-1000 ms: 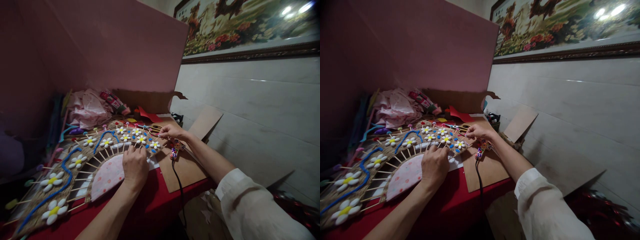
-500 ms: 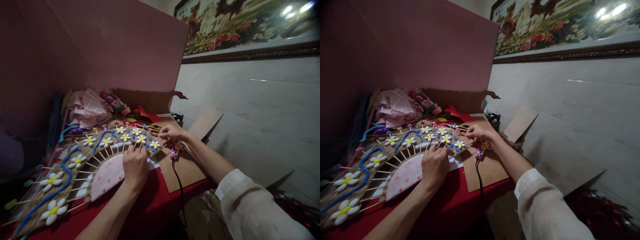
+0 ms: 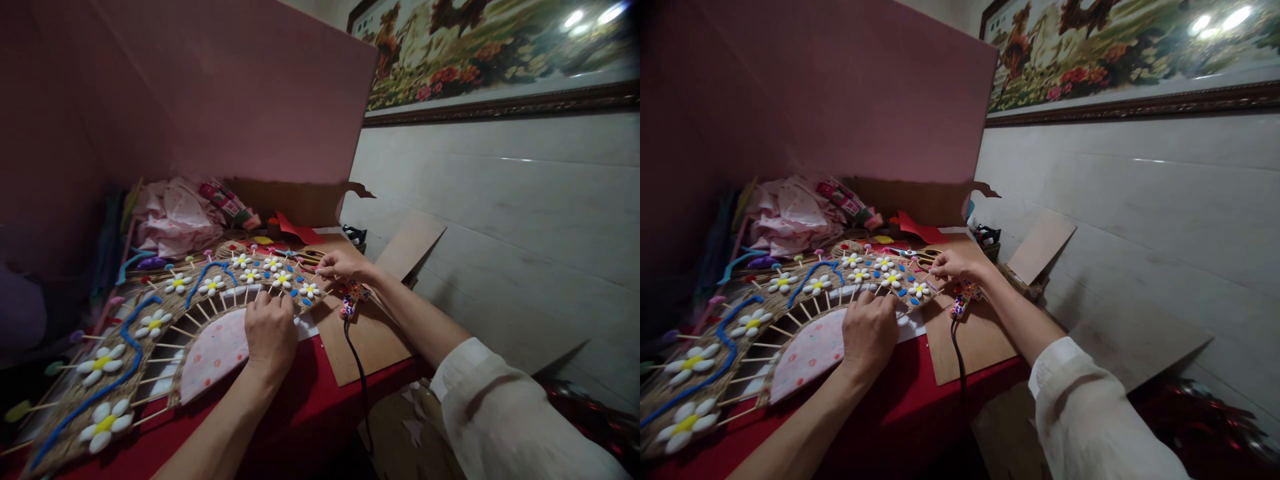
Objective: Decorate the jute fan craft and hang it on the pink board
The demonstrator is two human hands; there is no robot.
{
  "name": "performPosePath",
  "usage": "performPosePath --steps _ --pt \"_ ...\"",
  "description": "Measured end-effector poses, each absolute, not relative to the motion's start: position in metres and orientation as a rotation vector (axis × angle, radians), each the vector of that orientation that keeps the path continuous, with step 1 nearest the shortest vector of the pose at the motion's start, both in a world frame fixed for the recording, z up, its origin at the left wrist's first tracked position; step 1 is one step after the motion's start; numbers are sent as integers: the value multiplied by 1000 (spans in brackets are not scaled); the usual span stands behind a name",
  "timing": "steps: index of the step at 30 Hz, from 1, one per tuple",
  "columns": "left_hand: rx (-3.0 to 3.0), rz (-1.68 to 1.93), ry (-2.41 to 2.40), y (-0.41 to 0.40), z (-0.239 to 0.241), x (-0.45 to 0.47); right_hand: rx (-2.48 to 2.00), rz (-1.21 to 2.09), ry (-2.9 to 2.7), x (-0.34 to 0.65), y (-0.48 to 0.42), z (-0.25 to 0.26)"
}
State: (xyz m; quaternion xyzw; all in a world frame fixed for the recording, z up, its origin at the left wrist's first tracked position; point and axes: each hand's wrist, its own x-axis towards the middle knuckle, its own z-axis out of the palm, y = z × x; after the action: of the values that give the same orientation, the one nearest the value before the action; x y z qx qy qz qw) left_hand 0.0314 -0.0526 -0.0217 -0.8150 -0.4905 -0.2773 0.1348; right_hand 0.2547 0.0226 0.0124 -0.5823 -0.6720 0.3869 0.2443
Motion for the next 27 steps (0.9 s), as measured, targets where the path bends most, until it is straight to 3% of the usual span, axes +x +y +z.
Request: performPosePath --steps 27 --pt "-2334 -841 -1397 -52 -25 30 -1457 1089 -1790 258 18 16"
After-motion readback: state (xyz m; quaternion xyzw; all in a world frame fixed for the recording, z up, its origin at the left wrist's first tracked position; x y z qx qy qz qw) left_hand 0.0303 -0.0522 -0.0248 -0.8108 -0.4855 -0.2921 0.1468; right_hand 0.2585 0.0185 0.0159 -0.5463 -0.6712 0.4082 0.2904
